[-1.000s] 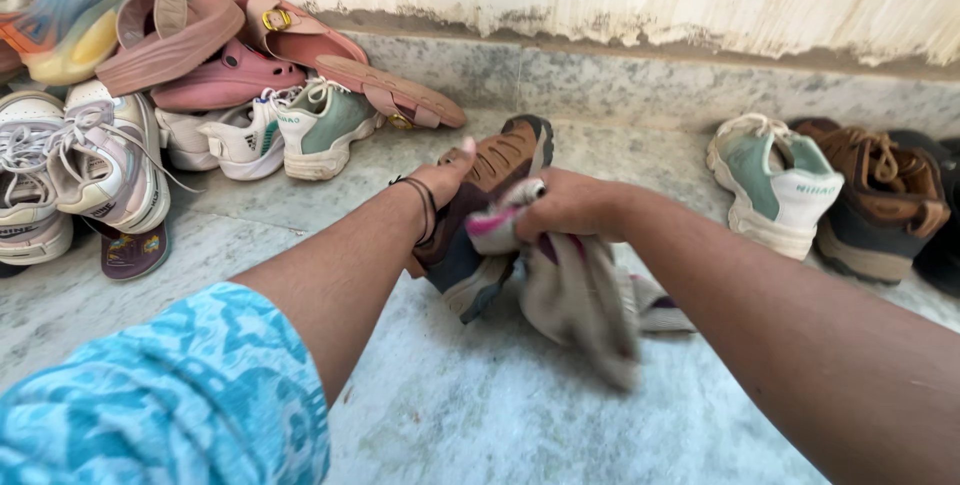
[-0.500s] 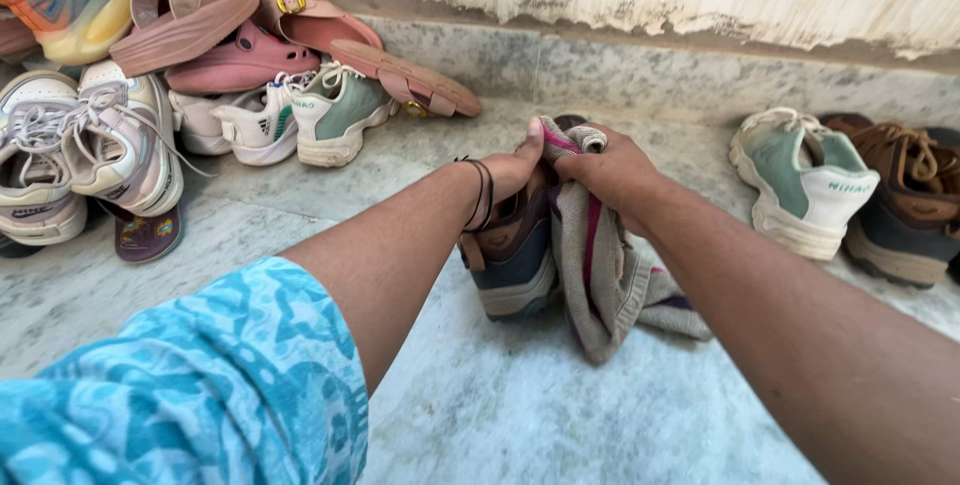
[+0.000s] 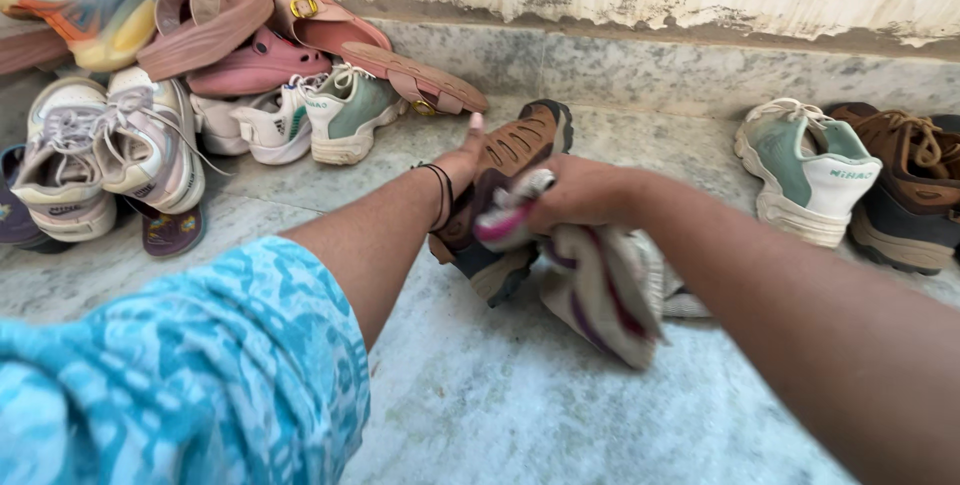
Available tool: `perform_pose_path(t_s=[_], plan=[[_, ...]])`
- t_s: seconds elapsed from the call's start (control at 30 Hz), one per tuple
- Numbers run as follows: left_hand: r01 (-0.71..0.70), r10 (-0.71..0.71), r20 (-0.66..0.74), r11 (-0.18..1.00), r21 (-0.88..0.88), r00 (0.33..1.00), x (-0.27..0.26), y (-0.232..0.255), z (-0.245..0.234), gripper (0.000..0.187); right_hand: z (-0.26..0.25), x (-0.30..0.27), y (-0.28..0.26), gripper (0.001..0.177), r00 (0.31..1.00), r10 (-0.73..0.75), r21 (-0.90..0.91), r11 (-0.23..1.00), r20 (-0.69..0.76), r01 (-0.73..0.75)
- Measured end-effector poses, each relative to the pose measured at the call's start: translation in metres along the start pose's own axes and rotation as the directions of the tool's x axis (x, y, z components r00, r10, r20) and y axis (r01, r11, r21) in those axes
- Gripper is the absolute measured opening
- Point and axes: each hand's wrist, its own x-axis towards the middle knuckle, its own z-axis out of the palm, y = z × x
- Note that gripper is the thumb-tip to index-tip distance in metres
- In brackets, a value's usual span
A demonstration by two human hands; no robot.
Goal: The person wipes a light green sneaker with a cloth, then switches to a brown hiking boot and continues wiping it. The person handles each shoe one at a time, rotating them to wipe different sides.
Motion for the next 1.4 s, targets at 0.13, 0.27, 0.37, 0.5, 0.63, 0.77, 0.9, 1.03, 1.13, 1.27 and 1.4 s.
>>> perform_pose_path(t_s=[0.13,0.27,0.37,0.5,0.63,0.77,0.9,1.03,1.13,1.27,1.4], plan=[[0.029,-0.039,0.048,0.980,0.197,0.998,-0.017,0.007,0.012,0.112,-0.025,0.003,0.017,0.030,0.927,0.171,-0.358,0.887,-0.333,-0.293],[0.026,-0.031,0.012,0.956,0.291,0.999,-0.024,0.017,0.025,0.119,-0.028,0.016,0.030,0.035,0.780,0.219,0.265,0.962,-0.586,-0.071],[0.069,-0.066,-0.021,0.966,0.250,0.998,-0.026,0.023,0.037,0.117,-0.005,0.027,0.030,0.040,0.876,0.179,0.595,0.791,-0.447,0.142],[0.052,-0.053,-0.005,0.976,0.210,0.999,-0.022,0.018,0.037,0.117,0.009,0.016,0.030,0.038,0.908,0.255,0.691,0.721,-0.333,0.050],[0.070,-0.040,-0.118,0.960,0.269,0.992,-0.009,0.014,0.031,0.119,0.011,-0.002,0.017,0.048,0.938,0.255,0.603,0.795,-0.234,-0.065],[0.038,-0.008,-0.134,0.974,0.223,0.991,-0.007,0.010,0.028,0.117,0.010,-0.020,0.014,0.050,0.982,0.162,0.425,0.899,-0.100,-0.105],[0.061,-0.047,-0.089,0.984,0.167,0.995,-0.028,0.010,0.025,0.107,0.001,-0.021,0.023,0.053,0.995,0.096,0.014,0.995,0.032,-0.097],[-0.033,0.024,0.049,0.983,0.183,0.999,-0.056,0.016,0.033,0.083,-0.014,-0.015,0.037,0.045,0.976,0.170,-0.383,0.899,-0.138,-0.210],[-0.006,0.001,0.020,0.973,0.230,1.000,-0.069,0.020,0.035,0.078,-0.028,-0.016,0.054,0.033,0.867,0.278,-0.080,0.937,-0.413,-0.339],[-0.037,0.025,0.084,0.988,0.151,0.996,-0.070,0.024,0.041,0.077,-0.042,0.009,0.065,0.036,0.668,0.281,0.313,0.947,-0.689,-0.075],[-0.063,0.050,0.055,0.965,0.253,0.997,-0.066,0.027,0.051,0.080,-0.036,0.043,0.071,0.040,0.753,0.375,0.596,0.803,-0.541,0.028]])
